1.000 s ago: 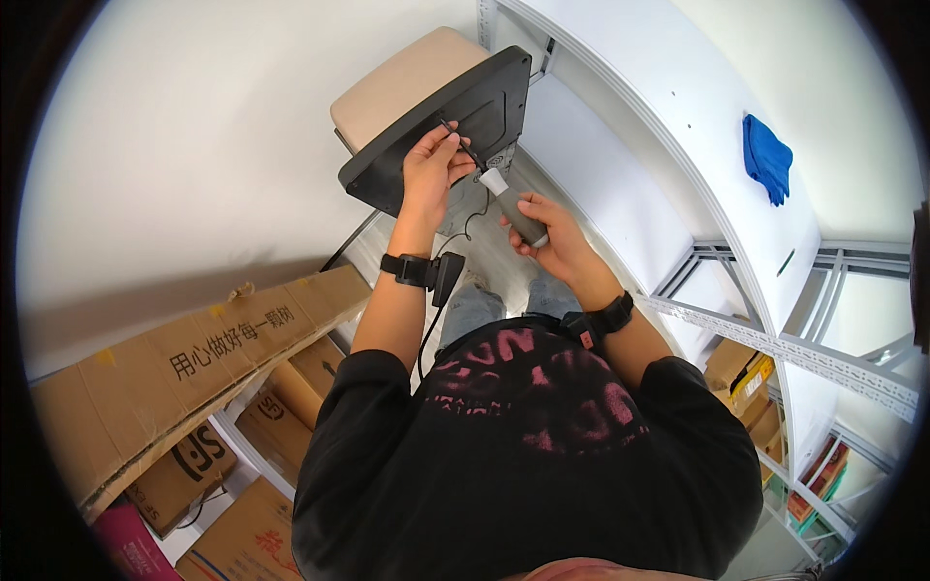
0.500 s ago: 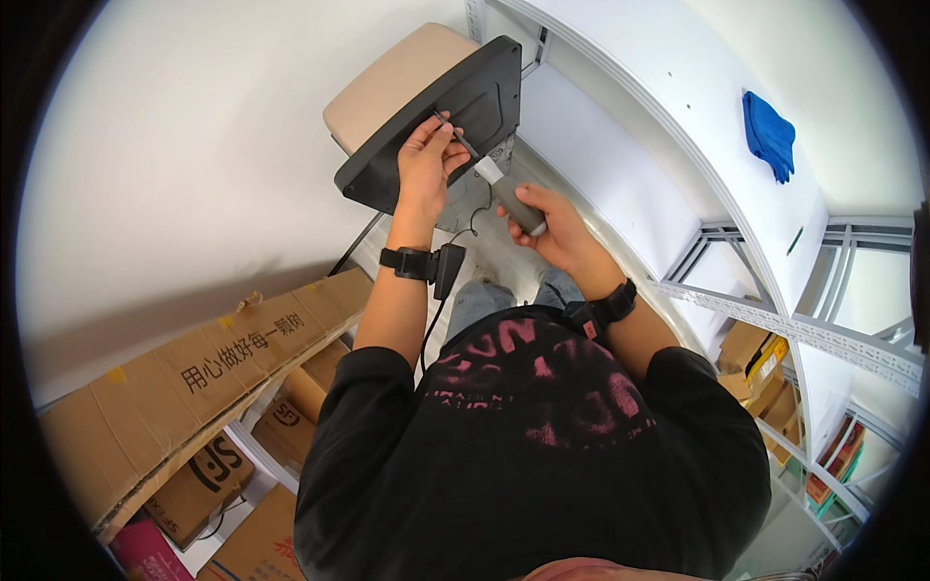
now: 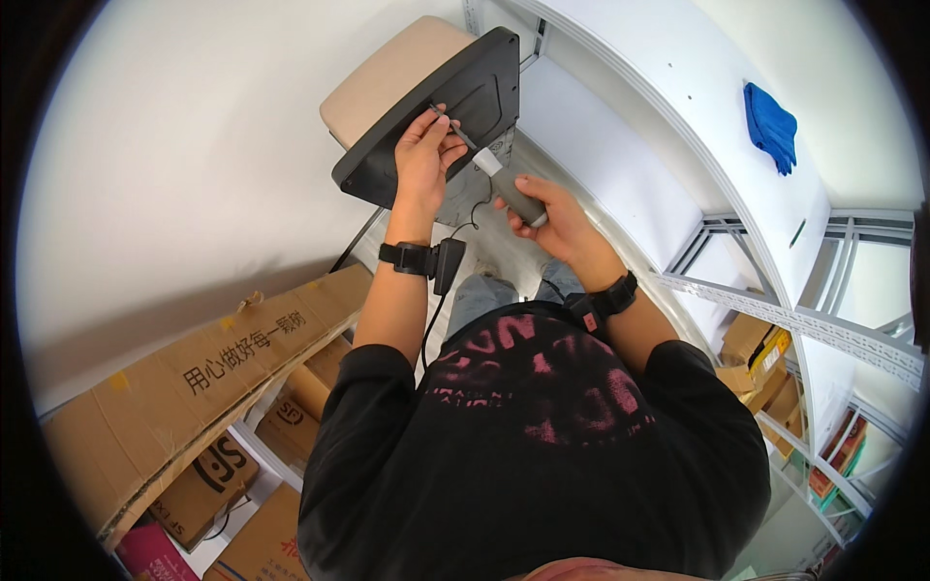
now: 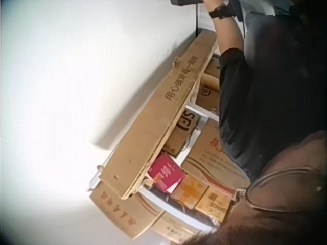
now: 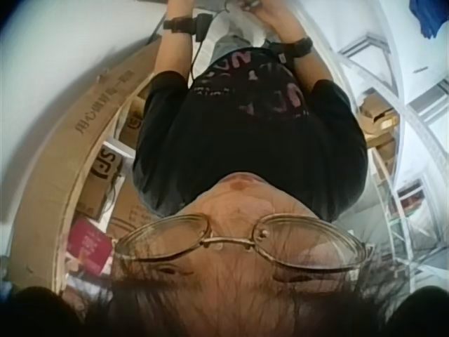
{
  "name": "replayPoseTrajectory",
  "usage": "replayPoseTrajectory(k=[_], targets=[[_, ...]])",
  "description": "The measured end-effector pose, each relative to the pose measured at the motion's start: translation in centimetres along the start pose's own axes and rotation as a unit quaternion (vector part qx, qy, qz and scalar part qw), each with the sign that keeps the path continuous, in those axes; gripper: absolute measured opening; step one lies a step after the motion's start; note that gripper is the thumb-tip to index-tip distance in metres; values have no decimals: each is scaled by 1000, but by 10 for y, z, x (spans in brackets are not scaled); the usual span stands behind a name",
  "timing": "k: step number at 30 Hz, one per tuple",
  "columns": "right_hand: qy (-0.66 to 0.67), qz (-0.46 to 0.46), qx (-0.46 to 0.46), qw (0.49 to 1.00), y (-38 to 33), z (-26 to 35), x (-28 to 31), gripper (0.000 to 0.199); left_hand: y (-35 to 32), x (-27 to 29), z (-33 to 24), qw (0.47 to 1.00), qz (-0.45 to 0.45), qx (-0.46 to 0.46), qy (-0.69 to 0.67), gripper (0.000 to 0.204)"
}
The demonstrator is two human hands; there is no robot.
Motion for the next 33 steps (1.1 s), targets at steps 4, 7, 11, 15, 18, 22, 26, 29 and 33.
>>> replayPoseTrajectory(k=[4, 7, 11, 15, 18, 22, 26, 29, 33], targets=[[10, 3, 0, 1000, 1, -2, 2, 20, 2, 1, 2, 1000, -5, -6, -6, 18], [10, -5, -1, 1000, 2, -3, 4, 20, 2, -1, 2, 1000, -7, -11, -10, 18], [2, 9, 2, 1000, 2, -4, 3, 21, 1, 0, 3, 1000, -4, -7, -10, 18], [7, 5, 1, 1000, 3, -2, 1, 21, 2, 2, 1, 1000, -5, -2, -5, 19], [-7, -8, 6, 1000, 3, 3, -1, 21, 1, 2, 0, 1000, -8, 0, -2, 19], [-64, 6, 35, 997, 5, 7, -2, 23, 1, 2, -1, 1000, -6, 0, -1, 19], [-151, -6, 69, 986, 4, 14, -6, 25, 2, 2, -1, 1000, 3, 2, -5, 19], [-220, -15, 121, 968, 5, 16, -6, 26, 0, -3, -3, 1000, 7, 1, 1, 18], [-253, -25, 160, 954, 4, 18, -9, 27, 0, -3, -5, 1000, 3, 0, 11, 19]])
Point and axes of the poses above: each hand's wrist, its own y-axis towards the middle knuckle, its own x-axis out of the back of the hand, z = x × y, the point moved 5 cm from there along y, towards the middle knuckle, and after that the axes turned 14 degrees about x, right-handed, at the moved point
